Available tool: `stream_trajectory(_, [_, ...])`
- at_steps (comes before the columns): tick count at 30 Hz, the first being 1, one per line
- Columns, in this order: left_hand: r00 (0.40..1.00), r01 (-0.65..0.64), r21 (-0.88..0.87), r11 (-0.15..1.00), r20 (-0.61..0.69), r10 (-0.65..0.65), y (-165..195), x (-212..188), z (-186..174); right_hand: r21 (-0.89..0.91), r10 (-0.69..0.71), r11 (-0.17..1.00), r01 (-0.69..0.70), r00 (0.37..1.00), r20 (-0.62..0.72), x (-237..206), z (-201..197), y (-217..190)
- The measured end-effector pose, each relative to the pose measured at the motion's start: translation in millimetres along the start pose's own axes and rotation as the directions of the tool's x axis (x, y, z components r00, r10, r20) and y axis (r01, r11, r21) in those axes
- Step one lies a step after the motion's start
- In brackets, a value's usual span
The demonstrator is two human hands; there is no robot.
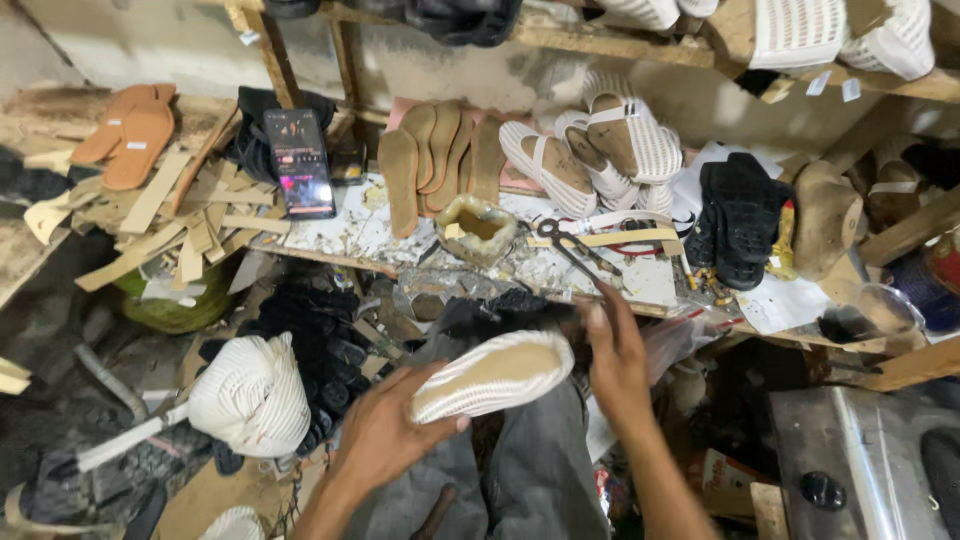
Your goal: The person holds a woven slip-on shoe on their lap and trims excess material from the edge of the shoe upper using a small knife, working around the toe and sides. They then pick up a white elastic strap, position it across the shoe opening, and press it into place, turning the shoe to check the fit.
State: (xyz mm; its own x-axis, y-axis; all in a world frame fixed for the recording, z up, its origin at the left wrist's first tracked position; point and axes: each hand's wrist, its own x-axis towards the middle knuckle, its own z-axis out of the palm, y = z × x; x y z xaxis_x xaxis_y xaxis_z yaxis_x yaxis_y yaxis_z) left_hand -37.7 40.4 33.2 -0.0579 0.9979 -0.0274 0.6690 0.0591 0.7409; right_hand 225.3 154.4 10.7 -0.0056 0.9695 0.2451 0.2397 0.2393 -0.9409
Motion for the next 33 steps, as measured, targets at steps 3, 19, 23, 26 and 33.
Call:
stream_trajectory(3, [0.989, -0.128, 0.171, 0.977, 0.094, 0.113, 6.0, -1.6, -0.5, -0.241, -0.36, 0.885, 0.398, 0.914, 0.188, 41.1, 17.9, -16.2])
stream_trajectory(19, [0.972, 0.137, -0.58, 0.803, -0.077, -0.221, -78.8, -25.3, 50.0, -0.613, -0.459, 0.618, 0.493, 0.859, 0.228, 122.6, 98.0, -26.5])
stream_trajectory(23, [0.952, 0.002, -0.649, 0.761, -0.233, -0.201, -84.5, -11.6, 56.7, -0.567, -0.349, 0.716, 0.409, 0.912, 0.216, 118.9, 88.9, -30.3])
stream_trajectory(26, [0.936, 0.038, -0.639, 0.769, -0.248, -0.252, -76.9, -10.0, 52.5, -0.339, -0.272, 0.877, 0.342, 0.933, 0.236, 107.3, 70.8, -41.2])
stream_trajectory(33, [0.916, -0.005, -0.547, 0.837, -0.338, -0.216, -49.0, -5.7, 37.9, -0.143, -0.282, 0.923, 0.356, 0.883, 0.375, -17.7, 50.4, -36.4])
